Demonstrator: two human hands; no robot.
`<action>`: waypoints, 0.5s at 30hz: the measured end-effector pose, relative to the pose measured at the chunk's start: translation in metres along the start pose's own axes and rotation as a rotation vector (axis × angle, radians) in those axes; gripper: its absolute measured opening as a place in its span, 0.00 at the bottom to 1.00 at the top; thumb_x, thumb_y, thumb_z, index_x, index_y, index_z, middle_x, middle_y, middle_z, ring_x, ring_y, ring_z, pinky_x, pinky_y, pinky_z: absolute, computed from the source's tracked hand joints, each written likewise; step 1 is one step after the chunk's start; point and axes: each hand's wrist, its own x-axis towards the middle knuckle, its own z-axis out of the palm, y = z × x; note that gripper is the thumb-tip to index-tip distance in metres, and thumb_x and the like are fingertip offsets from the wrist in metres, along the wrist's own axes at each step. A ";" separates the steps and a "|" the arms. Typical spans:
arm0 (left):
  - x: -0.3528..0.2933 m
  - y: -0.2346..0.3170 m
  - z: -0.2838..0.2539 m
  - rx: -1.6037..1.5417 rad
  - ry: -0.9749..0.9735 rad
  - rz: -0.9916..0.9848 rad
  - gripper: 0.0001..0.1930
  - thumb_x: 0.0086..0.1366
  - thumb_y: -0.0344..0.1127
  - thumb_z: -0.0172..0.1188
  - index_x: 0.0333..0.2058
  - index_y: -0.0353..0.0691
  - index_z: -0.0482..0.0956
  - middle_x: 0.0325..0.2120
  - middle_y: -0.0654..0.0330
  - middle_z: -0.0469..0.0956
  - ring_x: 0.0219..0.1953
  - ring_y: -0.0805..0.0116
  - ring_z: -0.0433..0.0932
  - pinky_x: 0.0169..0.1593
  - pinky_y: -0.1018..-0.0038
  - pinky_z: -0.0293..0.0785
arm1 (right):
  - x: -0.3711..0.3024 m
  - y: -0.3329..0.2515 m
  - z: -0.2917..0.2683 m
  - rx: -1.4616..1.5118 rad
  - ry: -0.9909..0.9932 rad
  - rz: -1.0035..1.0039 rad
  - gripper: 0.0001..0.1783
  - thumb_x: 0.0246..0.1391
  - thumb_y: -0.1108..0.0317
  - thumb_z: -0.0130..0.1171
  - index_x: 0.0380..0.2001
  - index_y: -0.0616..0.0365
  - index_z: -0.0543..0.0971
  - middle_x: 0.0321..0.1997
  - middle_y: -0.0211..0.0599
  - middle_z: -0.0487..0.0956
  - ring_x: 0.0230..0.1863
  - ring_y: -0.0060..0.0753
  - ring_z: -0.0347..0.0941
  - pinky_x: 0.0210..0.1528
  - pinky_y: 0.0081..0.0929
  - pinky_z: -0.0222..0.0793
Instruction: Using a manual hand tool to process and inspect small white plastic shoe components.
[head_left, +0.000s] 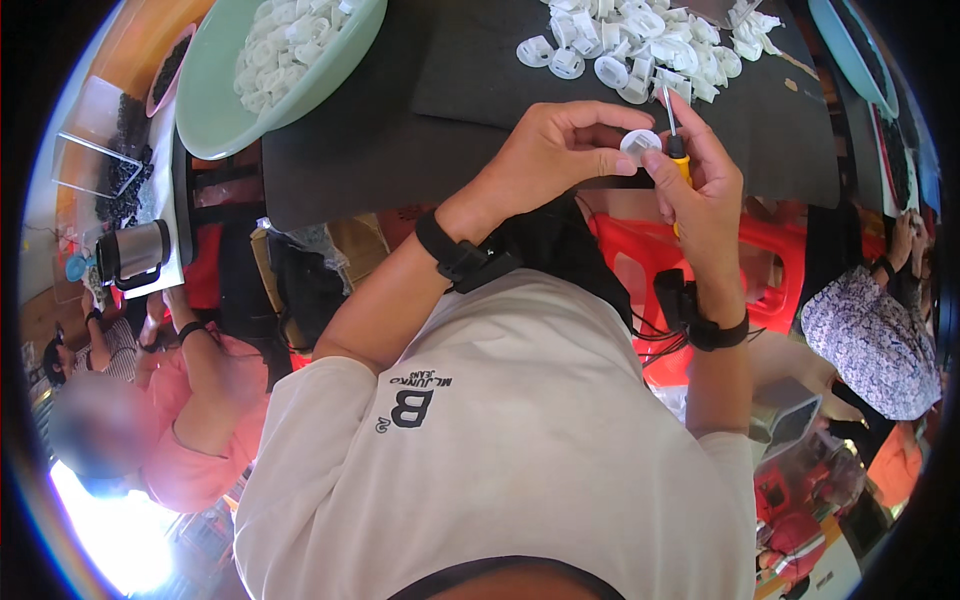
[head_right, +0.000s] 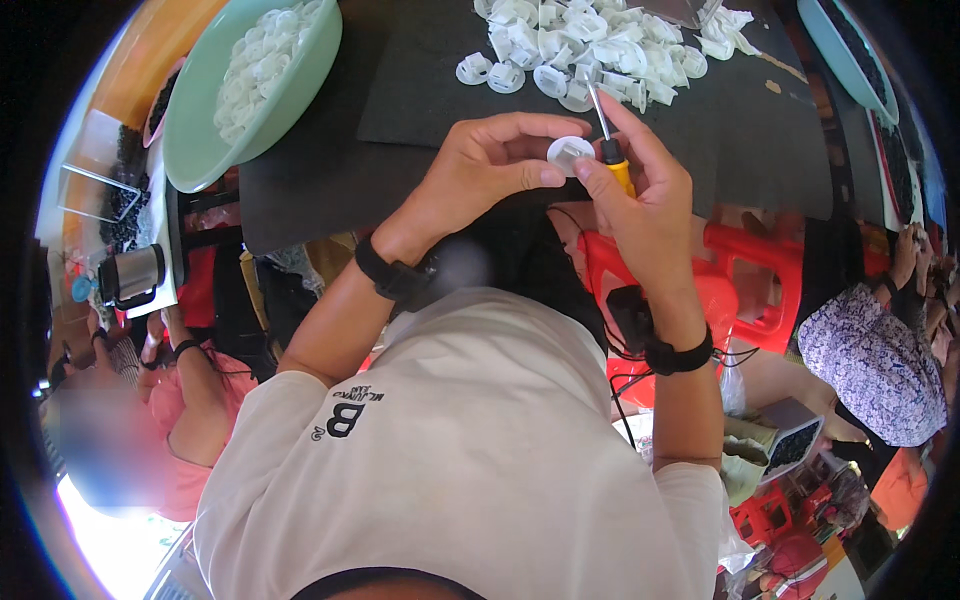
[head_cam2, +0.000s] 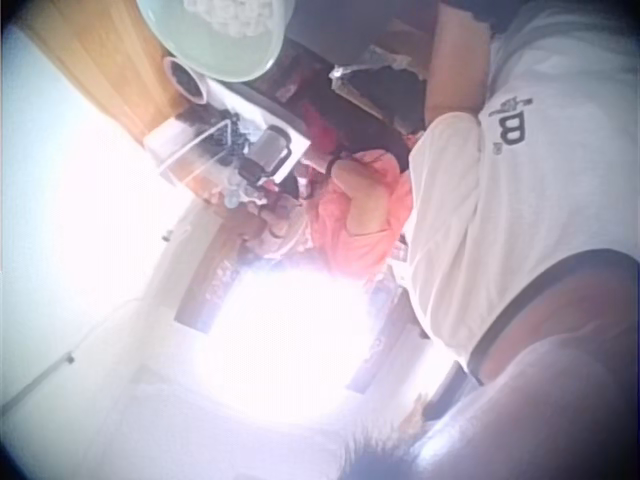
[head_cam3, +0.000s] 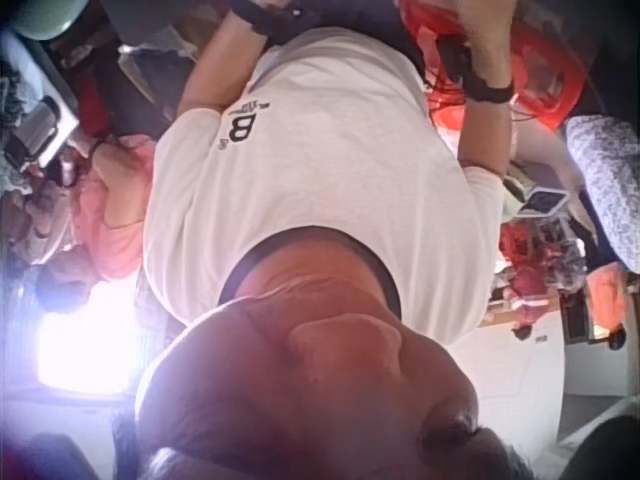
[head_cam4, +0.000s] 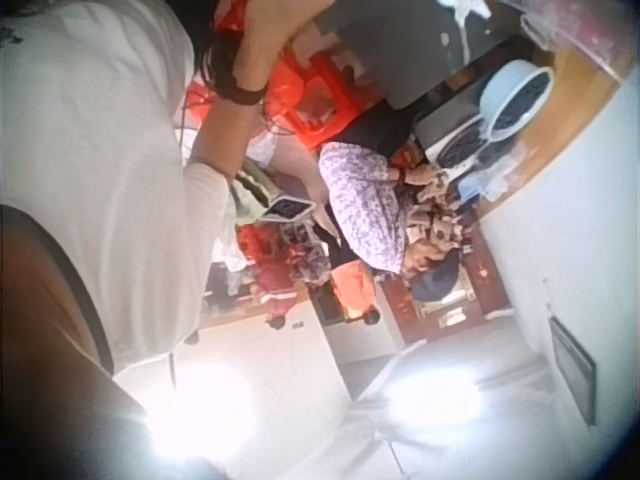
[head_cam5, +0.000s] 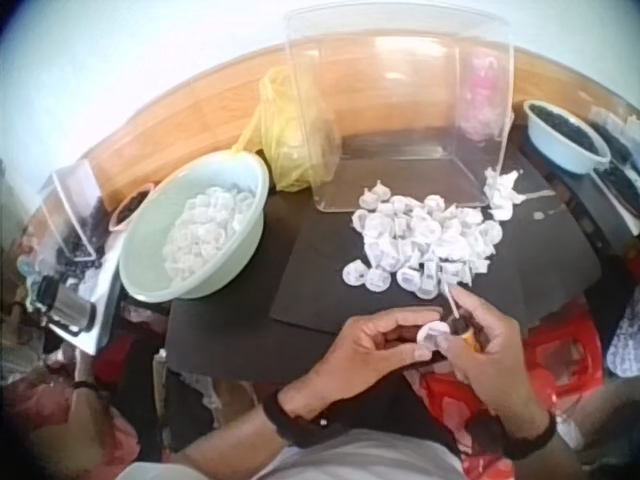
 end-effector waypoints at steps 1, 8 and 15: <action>0.000 0.001 0.000 -0.011 -0.024 -0.033 0.18 0.63 0.22 0.62 0.52 0.35 0.77 0.47 0.59 0.80 0.50 0.71 0.78 0.55 0.73 0.75 | 0.000 0.002 0.001 0.051 0.012 0.005 0.29 0.56 0.76 0.61 0.62 0.54 0.72 0.34 0.25 0.74 0.25 0.10 0.65 0.24 0.10 0.58; -0.001 -0.003 -0.003 -0.056 0.038 0.008 0.18 0.62 0.25 0.64 0.52 0.36 0.77 0.47 0.60 0.80 0.48 0.73 0.78 0.54 0.75 0.75 | -0.017 -0.014 -0.004 -0.269 0.098 -0.036 0.23 0.59 0.74 0.57 0.59 0.59 0.74 0.32 0.28 0.74 0.27 0.20 0.67 0.29 0.22 0.64; -0.002 -0.002 -0.004 -0.059 0.012 -0.004 0.17 0.65 0.27 0.61 0.53 0.36 0.77 0.45 0.59 0.80 0.46 0.73 0.79 0.49 0.75 0.79 | -0.040 -0.023 -0.013 -0.686 -0.055 -0.218 0.23 0.59 0.76 0.53 0.58 0.50 0.76 0.27 0.41 0.70 0.27 0.38 0.68 0.31 0.31 0.65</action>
